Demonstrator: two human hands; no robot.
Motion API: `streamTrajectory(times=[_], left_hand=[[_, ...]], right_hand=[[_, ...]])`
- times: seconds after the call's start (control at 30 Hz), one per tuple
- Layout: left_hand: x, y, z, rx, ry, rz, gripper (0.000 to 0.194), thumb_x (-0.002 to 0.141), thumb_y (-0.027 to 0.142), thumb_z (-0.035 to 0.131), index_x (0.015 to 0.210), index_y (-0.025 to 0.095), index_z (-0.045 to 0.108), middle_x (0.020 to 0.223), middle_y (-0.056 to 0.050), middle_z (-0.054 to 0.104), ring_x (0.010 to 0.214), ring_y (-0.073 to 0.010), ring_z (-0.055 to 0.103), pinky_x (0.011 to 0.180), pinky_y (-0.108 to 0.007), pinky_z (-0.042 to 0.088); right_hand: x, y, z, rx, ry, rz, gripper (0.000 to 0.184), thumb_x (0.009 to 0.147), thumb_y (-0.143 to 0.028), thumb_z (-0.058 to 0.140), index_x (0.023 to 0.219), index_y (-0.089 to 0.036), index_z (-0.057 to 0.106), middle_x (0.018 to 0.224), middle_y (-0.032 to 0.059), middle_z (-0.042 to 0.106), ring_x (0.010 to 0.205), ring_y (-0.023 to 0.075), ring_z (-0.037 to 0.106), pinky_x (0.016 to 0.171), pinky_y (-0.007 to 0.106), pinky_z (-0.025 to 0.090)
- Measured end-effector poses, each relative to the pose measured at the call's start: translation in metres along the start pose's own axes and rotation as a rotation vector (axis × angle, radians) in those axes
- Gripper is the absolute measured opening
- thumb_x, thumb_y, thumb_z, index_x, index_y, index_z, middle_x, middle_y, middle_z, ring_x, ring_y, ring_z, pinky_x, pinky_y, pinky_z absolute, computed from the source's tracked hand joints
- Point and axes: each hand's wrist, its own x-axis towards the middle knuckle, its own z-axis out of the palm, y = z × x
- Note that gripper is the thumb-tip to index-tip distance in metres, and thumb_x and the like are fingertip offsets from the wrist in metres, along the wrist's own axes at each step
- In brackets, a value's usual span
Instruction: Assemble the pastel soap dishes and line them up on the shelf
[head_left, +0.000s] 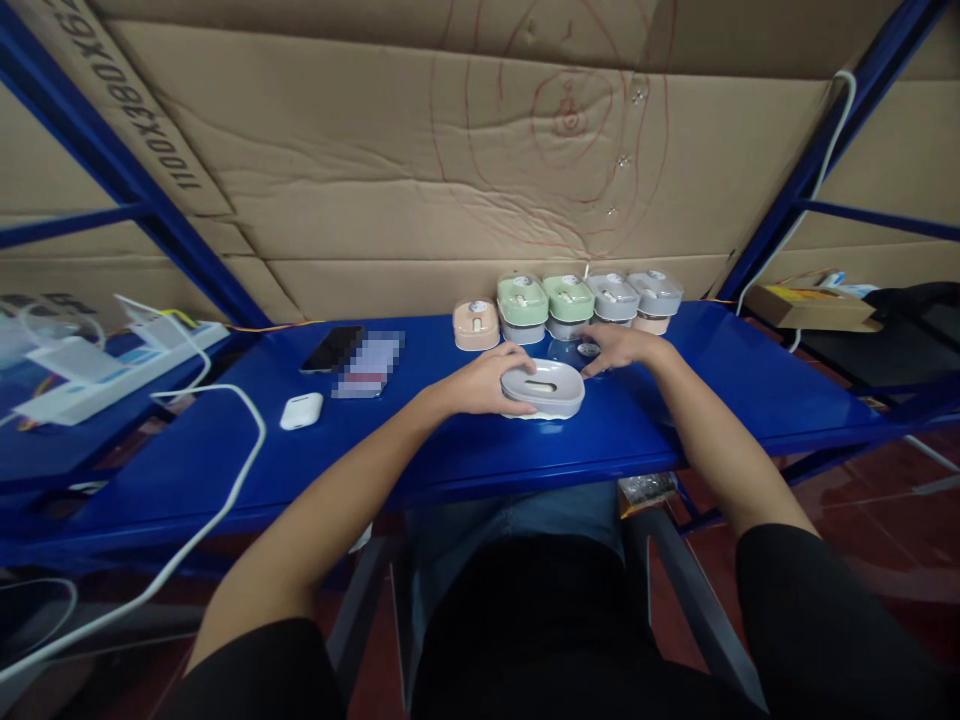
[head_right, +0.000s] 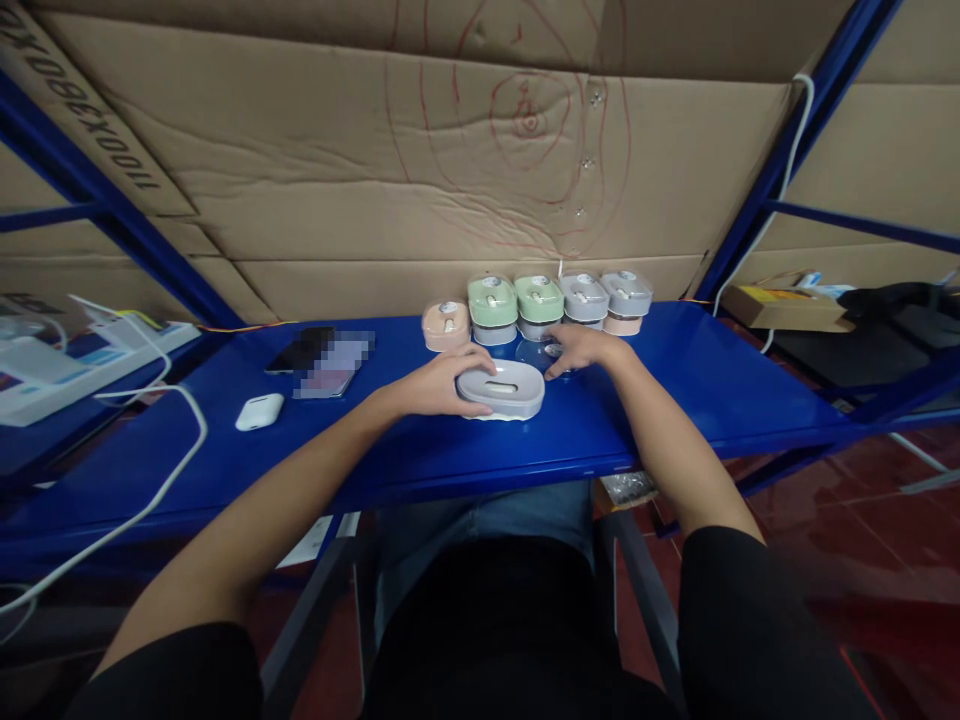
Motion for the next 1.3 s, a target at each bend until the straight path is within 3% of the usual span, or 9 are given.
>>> streamTrajectory(times=[0.2, 0.37, 0.5, 0.63, 0.97, 1.3], left_hand=[[-0.002, 0.002, -0.008, 0.028, -0.042, -0.027, 0.086, 0.075, 0.055, 0.099, 0.149, 0.027, 0.067, 0.147, -0.015, 0.07, 0.141, -0.0436, 0.069, 0.126, -0.061, 0.055], [-0.003, 0.002, -0.008, 0.058, -0.073, -0.042, 0.091, 0.075, 0.053, 0.098, 0.155, 0.025, 0.065, 0.152, -0.016, 0.066, 0.145, -0.0455, 0.066, 0.127, -0.062, 0.054], [-0.002, 0.0, -0.009, 0.07, -0.076, -0.03, 0.092, 0.074, 0.049, 0.098, 0.156, 0.027, 0.065, 0.151, -0.014, 0.067, 0.143, -0.0451, 0.067, 0.124, -0.06, 0.056], [-0.002, -0.001, -0.009, 0.091, -0.084, -0.028, 0.093, 0.075, 0.045, 0.097, 0.159, 0.023, 0.063, 0.151, -0.017, 0.066, 0.141, -0.0445, 0.069, 0.123, -0.06, 0.057], [0.001, -0.008, 0.006, 0.122, -0.024, -0.003, 0.096, 0.091, 0.066, 0.092, 0.169, 0.023, 0.056, 0.169, -0.02, 0.063, 0.159, -0.0467, 0.063, 0.133, -0.06, 0.053], [0.0, -0.013, 0.006, 0.123, -0.003, 0.085, 0.108, 0.089, 0.053, 0.088, 0.182, 0.02, 0.045, 0.184, -0.023, 0.054, 0.169, -0.0496, 0.056, 0.139, -0.067, 0.049]], right_hand=[[-0.002, -0.007, -0.003, -0.025, -0.063, 0.076, 0.096, 0.073, -0.052, 0.107, 0.159, -0.024, 0.076, 0.161, 0.0159, 0.08, 0.146, 0.0481, 0.076, 0.126, 0.059, 0.063], [-0.003, -0.01, -0.004, -0.015, -0.071, 0.095, 0.096, 0.073, -0.052, 0.107, 0.159, -0.023, 0.076, 0.161, 0.017, 0.079, 0.146, 0.0471, 0.077, 0.126, 0.058, 0.062], [-0.007, -0.012, -0.011, -0.014, -0.079, 0.14, 0.099, 0.073, -0.061, 0.105, 0.16, -0.026, 0.075, 0.153, 0.0136, 0.084, 0.138, 0.0449, 0.08, 0.12, 0.056, 0.065], [-0.017, -0.019, -0.024, 0.029, -0.081, 0.157, 0.099, 0.076, -0.069, 0.101, 0.16, -0.023, 0.076, 0.145, 0.0158, 0.086, 0.129, 0.044, 0.082, 0.114, 0.055, 0.067], [-0.022, -0.029, -0.027, 0.072, 0.136, 0.044, 0.097, 0.074, -0.076, 0.099, 0.153, -0.023, 0.079, 0.131, 0.0165, 0.086, 0.119, 0.0438, 0.082, 0.109, 0.06, 0.067], [-0.022, -0.034, -0.023, 0.154, 0.25, -0.075, 0.095, 0.075, -0.075, 0.1, 0.153, -0.024, 0.08, 0.131, 0.017, 0.087, 0.12, 0.0445, 0.082, 0.11, 0.063, 0.067]])
